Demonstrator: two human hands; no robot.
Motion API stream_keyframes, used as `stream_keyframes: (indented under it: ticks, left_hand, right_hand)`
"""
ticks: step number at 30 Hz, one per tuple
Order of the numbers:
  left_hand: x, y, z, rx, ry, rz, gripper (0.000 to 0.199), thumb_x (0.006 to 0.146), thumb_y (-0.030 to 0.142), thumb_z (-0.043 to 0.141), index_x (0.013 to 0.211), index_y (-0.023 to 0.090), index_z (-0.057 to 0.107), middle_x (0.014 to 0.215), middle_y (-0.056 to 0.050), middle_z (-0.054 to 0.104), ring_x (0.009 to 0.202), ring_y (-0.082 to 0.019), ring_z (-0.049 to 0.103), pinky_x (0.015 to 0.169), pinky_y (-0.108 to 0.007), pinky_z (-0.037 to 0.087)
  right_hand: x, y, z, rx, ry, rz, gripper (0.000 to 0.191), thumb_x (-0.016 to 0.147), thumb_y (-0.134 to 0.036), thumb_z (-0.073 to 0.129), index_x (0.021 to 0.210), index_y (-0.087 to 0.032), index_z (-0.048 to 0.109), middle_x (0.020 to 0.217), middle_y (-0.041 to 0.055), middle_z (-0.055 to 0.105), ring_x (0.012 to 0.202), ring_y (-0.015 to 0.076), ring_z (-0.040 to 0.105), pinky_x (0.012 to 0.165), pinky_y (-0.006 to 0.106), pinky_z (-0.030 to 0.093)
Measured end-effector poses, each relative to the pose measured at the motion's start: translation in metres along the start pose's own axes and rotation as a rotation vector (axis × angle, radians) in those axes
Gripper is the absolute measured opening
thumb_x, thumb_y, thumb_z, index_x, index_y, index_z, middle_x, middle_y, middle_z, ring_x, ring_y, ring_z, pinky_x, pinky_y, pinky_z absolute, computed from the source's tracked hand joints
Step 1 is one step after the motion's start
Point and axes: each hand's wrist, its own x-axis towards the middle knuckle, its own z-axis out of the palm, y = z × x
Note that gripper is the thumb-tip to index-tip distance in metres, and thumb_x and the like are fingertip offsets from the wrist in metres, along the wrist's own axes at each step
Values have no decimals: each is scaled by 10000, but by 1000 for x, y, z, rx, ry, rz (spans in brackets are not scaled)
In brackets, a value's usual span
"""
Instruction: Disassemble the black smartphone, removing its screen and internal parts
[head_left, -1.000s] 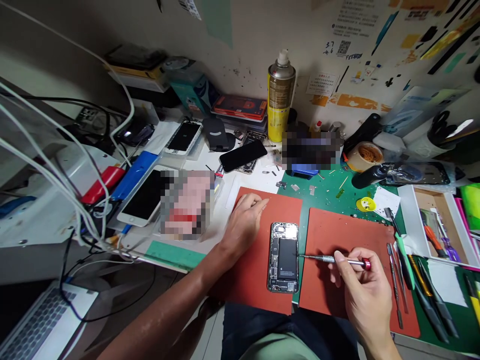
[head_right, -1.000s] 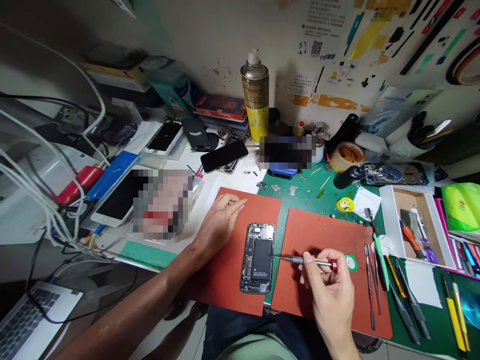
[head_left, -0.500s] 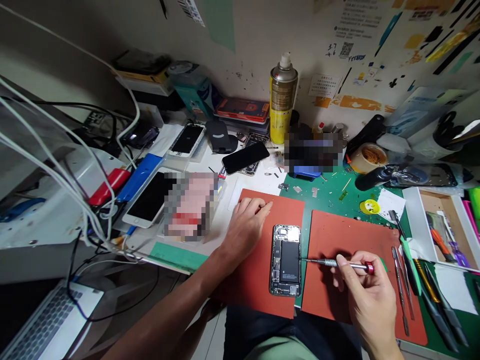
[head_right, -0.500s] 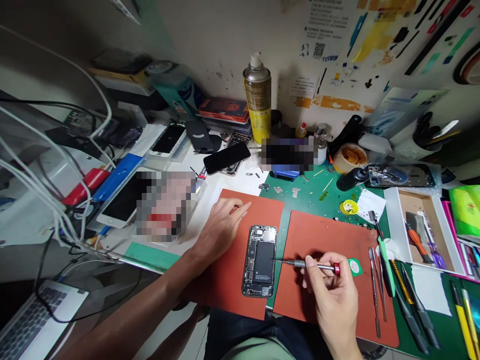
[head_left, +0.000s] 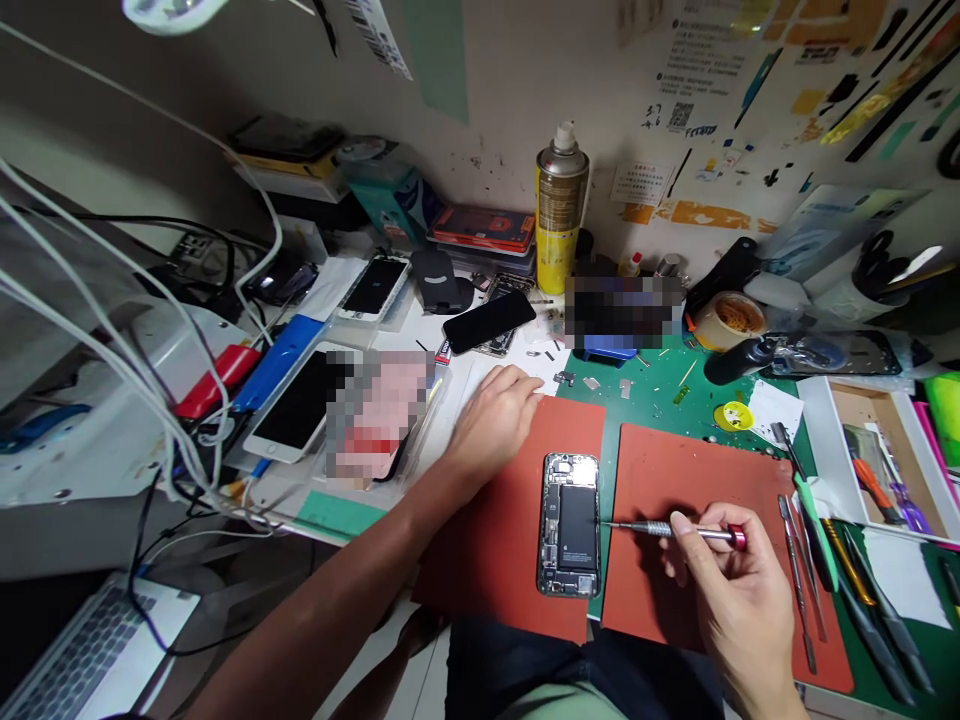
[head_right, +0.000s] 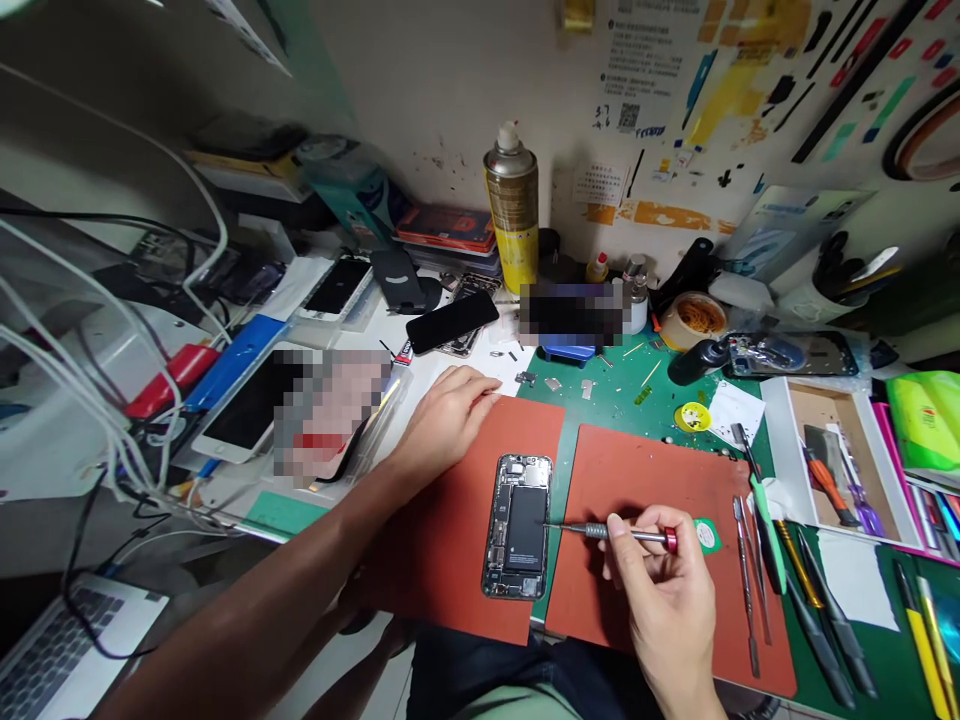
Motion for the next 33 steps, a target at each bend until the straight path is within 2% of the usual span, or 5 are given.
stream_keyframes:
  ticks: [6, 12, 16, 22, 33]
  left_hand:
    - [38, 4, 10, 10, -68, -73, 160, 991, 166, 624, 921, 217, 758, 1007, -61, 760, 946, -252, 692, 843, -376, 526]
    - [46, 6, 11, 62, -136, -98, 189, 978, 153, 606, 888, 219, 759, 1009, -73, 777, 883, -249, 703, 773, -361, 510]
    - [46, 11, 5, 115, -194, -53, 237, 962, 127, 560, 862, 214, 756, 951, -97, 769, 877, -268, 705, 809, -383, 520]
    - [48, 13, -3, 155, -262, 22, 276, 823, -5, 523, 747, 207, 683, 809, -75, 707, 849, -264, 686, 906, -412, 518]
    - [48, 9, -2, 56, -237, 143, 119, 845, 125, 650, 853, 241, 676, 931, -73, 716, 1019, -289, 695, 1034, -440, 502]
  right_hand:
    - [-2, 1, 6, 1, -33, 10, 474, 791, -526, 949, 946, -252, 595, 644, -32, 648, 558, 177, 677, 543, 271, 583]
    - [-2, -2, 2, -10, -20, -8, 439, 829, -506, 924, 960, -251, 592, 650, -19, 676, 549, 170, 675, 530, 256, 575]
    - [-2, -1, 0, -15, -17, 3, 452, 816, -524, 929, 957, -252, 596, 642, -13, 676, 550, 175, 667, 531, 264, 568]
    - [-1, 2, 1, 3, -20, 15, 460, 814, -524, 930, 977, -255, 594, 645, -18, 675, 544, 172, 663, 552, 271, 572]
    - [0, 1, 1, -2, -63, -20, 401, 868, -487, 899, 968, -251, 591, 643, -19, 675, 552, 168, 672, 571, 271, 602]
